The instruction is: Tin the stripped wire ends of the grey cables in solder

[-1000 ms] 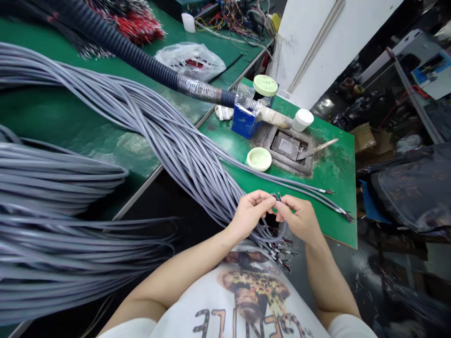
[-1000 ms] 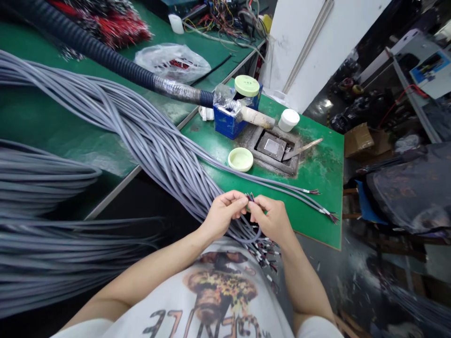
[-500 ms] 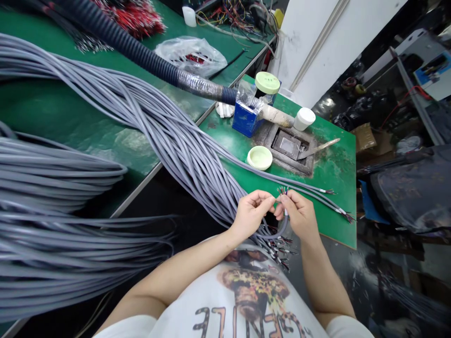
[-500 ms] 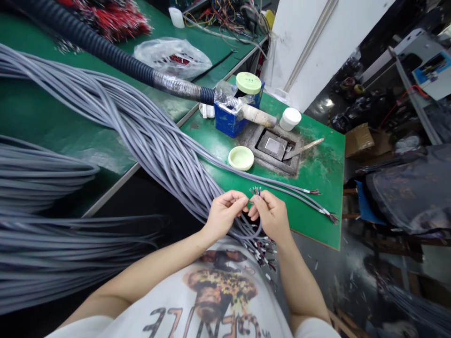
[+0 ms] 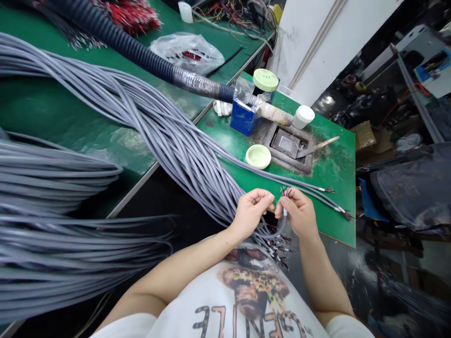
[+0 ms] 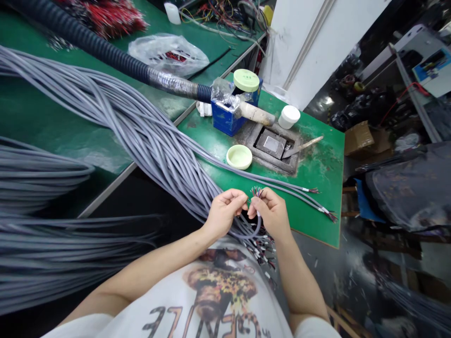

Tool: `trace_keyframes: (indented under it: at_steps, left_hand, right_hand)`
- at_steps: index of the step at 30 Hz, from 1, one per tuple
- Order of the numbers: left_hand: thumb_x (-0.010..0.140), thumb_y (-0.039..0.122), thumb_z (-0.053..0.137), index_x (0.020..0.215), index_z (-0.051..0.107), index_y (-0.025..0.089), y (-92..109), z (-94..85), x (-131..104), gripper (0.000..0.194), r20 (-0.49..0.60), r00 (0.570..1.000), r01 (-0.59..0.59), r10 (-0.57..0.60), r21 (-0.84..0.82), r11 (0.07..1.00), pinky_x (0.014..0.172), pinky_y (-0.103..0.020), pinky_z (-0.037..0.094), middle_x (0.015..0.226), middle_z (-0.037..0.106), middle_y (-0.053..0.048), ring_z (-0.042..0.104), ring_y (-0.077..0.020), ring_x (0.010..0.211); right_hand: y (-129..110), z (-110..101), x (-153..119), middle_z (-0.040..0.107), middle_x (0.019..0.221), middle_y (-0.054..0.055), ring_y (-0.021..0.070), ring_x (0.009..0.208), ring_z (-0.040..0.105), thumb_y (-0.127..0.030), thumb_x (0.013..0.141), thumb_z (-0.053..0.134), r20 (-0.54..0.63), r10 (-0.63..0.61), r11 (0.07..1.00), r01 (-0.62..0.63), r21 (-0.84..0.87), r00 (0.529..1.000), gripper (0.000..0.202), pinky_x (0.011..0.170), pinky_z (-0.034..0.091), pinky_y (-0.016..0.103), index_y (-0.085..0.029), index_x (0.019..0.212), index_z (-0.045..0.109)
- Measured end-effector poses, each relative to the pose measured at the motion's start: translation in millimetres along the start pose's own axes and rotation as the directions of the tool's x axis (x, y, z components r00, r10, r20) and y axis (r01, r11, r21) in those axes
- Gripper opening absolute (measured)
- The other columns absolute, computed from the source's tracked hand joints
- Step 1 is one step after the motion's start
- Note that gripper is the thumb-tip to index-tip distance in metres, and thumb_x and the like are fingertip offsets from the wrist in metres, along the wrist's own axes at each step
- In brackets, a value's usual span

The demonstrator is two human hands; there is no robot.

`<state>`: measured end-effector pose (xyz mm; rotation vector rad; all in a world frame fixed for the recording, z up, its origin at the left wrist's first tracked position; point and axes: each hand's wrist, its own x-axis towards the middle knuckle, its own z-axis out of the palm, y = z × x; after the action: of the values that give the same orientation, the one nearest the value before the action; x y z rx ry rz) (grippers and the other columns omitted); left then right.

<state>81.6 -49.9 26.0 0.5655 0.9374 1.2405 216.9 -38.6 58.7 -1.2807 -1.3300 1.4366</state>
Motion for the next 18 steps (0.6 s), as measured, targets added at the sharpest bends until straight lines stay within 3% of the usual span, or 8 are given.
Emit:
trace_keyframes:
  at_steps: [7, 13, 18]
  left_hand:
    - [0.076, 0.039, 0.07, 0.073, 0.063, 0.015, -1.0, -0.8, 0.2, 0.025, 0.012, 1.0, 0.008, -0.008, -0.005, 1.0, 0.049, -0.017, 0.037, 0.057, 0.061, 0.003, 0.047, -0.0045, 0.047]
    - [0.074, 0.04, 0.071, 0.072, 0.063, 0.015, 3.8, 0.2, -3.4, 0.027, 0.009, 1.0, -0.007, 0.007, 0.041, 0.999, 0.049, -0.019, 0.038, 0.056, 0.062, 0.002, 0.047, -0.006, 0.048]
    - [0.073, 0.041, 0.071, 0.071, 0.063, 0.015, 7.0, 0.3, -5.6, 0.028, 0.008, 1.0, -0.023, 0.022, 0.068, 0.997, 0.049, -0.019, 0.039, 0.056, 0.061, 0.002, 0.047, -0.0064, 0.048]
  right_hand:
    - [-1.2, 0.6, 1.5, 0.063, 0.054, -0.003, 0.0103, 0.044, 0.053, -0.038, 0.083, 0.064, 0.011, 0.06, 0.997, -0.061, 0.05, 0.998, 0.023, 0.047, 0.042, 0.022, -0.019, 0.074, 0.055]
    - [-1.2, -0.9, 3.6, 0.06, 0.05, -0.003, 0.0108, 0.04, 0.051, -0.042, 0.081, 0.065, 0.096, 0.137, 0.965, -0.155, 0.21, 0.986, 0.025, 0.043, 0.039, 0.022, -0.019, 0.075, 0.055]
    - [1.1, -1.8, 5.4, 0.057, 0.046, -0.004, 0.0114, 0.036, 0.047, -0.048, 0.08, 0.064, 0.142, 0.197, 0.942, -0.228, 0.248, 0.97, 0.03, 0.04, 0.036, 0.023, -0.021, 0.074, 0.052]
